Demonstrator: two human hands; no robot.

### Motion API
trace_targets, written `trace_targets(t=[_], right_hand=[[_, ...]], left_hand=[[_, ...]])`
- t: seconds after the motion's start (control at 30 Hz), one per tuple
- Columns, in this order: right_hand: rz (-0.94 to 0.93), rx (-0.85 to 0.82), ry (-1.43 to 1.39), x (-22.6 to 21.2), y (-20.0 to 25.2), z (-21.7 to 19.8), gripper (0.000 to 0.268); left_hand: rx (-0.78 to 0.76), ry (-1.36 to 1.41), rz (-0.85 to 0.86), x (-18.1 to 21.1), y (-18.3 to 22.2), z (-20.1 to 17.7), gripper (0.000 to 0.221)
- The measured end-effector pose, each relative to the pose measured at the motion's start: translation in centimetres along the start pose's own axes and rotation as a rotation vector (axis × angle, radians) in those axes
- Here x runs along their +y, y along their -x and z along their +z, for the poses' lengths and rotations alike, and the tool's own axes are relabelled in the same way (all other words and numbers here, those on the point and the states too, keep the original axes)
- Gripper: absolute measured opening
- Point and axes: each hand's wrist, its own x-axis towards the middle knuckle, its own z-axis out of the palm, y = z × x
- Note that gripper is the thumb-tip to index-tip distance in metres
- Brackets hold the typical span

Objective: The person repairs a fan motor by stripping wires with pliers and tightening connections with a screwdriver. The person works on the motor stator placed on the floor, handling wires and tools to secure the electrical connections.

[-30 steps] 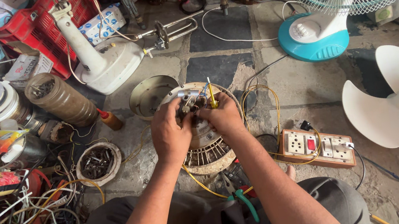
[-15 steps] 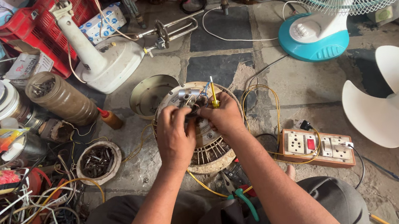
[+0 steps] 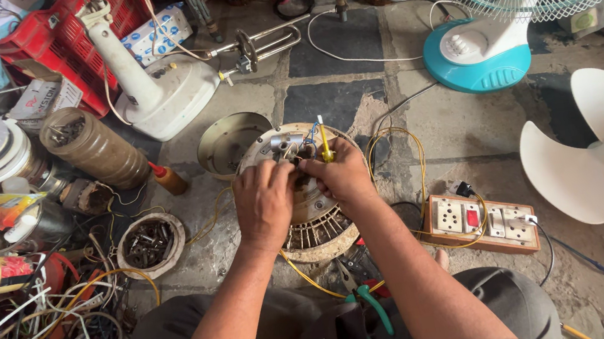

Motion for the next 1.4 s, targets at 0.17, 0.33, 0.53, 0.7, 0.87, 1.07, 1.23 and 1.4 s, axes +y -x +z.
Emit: trace_targets(t=[0.17,0.33,0.53,0.7,0.87,1.07,1.23,1.4], right_hand=[[-0.143,0.123,-0.069,2.3,-0.6,1.2,0.026],[-0.265,0.178,-0.075,3.1,-0.8,1.8,0.025],[-0.155,0.239,0.084,2.1,0.6,2.4,0.026],[-0.542,0.005,0.266,2.2,1.8,0.5,0.013],[-0.835,-0.048,0.766,0.2,2.7,-1.5,0.031],[-0.71,-0.063,0.747,-0.9,2.6,-1.3,0.032],[-0.716,-0.067,0.714,-0.7,2.4,-1.4,0.035],[-0.832,-0.109,0.827,-1.5,2.9,-1.3,0.035]], left_hand=[[0.06,0.2,-0.13,-1.2,0.3,-0.7,0.053],[0.006,0.17,-0.037,-2.0,-0.1,-0.5,0.042],[0.002,0.217,-0.121,-1.5,0.4,0.5,0.036],[-0.004,0.276,-0.125,-2.1,0.8,0.3,0.043],[0.016,0.327,-0.179,-2.0,1.0,0.5,0.043],[0.13,0.294,-0.047,-1.0,1.1,-0.1,0.033],[0.121,0.135,-0.007,0.0,0.7,0.1,0.024],[0.104,0.079,-0.032,0.2,0.5,0.7,0.017]])
